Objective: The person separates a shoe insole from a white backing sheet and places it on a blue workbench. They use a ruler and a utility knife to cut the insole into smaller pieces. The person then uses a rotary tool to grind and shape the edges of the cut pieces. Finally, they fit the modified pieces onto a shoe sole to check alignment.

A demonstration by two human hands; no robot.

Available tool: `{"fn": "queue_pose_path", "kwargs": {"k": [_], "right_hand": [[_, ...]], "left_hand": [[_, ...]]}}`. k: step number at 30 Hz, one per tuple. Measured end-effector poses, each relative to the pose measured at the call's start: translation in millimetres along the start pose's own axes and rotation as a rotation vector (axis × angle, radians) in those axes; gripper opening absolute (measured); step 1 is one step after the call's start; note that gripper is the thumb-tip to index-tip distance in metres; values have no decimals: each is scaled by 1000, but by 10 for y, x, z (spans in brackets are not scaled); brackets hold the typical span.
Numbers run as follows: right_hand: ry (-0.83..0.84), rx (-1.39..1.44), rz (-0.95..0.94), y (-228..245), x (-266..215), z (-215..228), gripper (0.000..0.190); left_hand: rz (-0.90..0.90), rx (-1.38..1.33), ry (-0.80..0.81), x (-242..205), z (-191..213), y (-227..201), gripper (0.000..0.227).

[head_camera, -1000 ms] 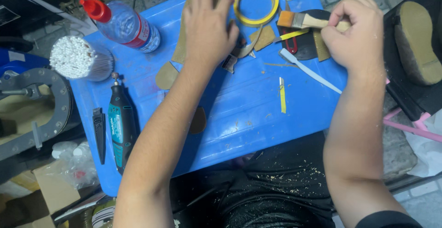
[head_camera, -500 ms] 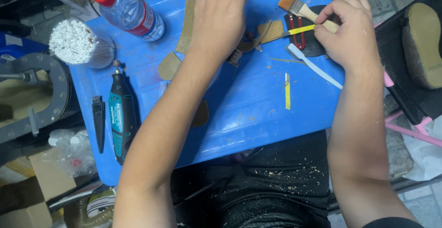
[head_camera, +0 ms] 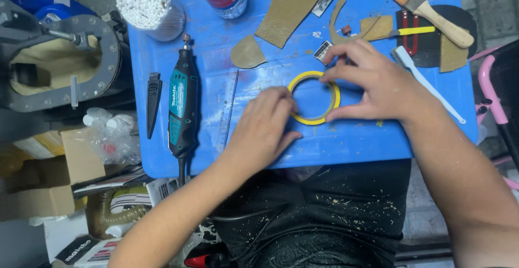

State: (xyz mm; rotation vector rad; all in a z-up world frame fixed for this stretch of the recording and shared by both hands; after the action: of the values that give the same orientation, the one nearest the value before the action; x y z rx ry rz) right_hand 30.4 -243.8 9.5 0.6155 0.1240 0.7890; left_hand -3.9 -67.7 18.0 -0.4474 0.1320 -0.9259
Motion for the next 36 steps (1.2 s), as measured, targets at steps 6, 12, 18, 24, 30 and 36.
{"fn": "queue_pose_path", "kwargs": {"k": [6, 12, 18, 24, 30, 36], "right_hand": [[135, -52, 14, 92, 153, -166, 50], [78, -132, -8, 220, 231, -213, 52], [-134, -250, 49, 763, 552, -390, 51], [-143, 200, -148, 1152, 1692, -1011, 61], [47, 383, -575, 864, 2183, -1389, 119], [-175, 585, -369, 767, 1901, -1329, 100]], "left_hand": [[194, -131, 94, -208, 45, 417, 57], [229, -137, 12, -480, 267, 519, 54], [296, -147, -295, -1140, 938, 644, 59], [431, -251, -525, -1853, 1268, 850, 61], [457, -254, -584, -2162, 1373, 893, 59], [437, -272, -635, -2219, 1476, 870, 59]]}}
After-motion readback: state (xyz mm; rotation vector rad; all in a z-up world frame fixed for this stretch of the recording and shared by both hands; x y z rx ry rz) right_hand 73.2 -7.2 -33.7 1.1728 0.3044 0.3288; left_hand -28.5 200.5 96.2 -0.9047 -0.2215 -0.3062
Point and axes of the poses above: each hand's wrist, its own x-axis towards the middle knuckle, its own z-axis out of the back of the hand, y = z × x, the point moved 8 cm from there along x, towards the middle knuckle, and after that the axes turned 15 degrees about y, right-handed, at the moved point
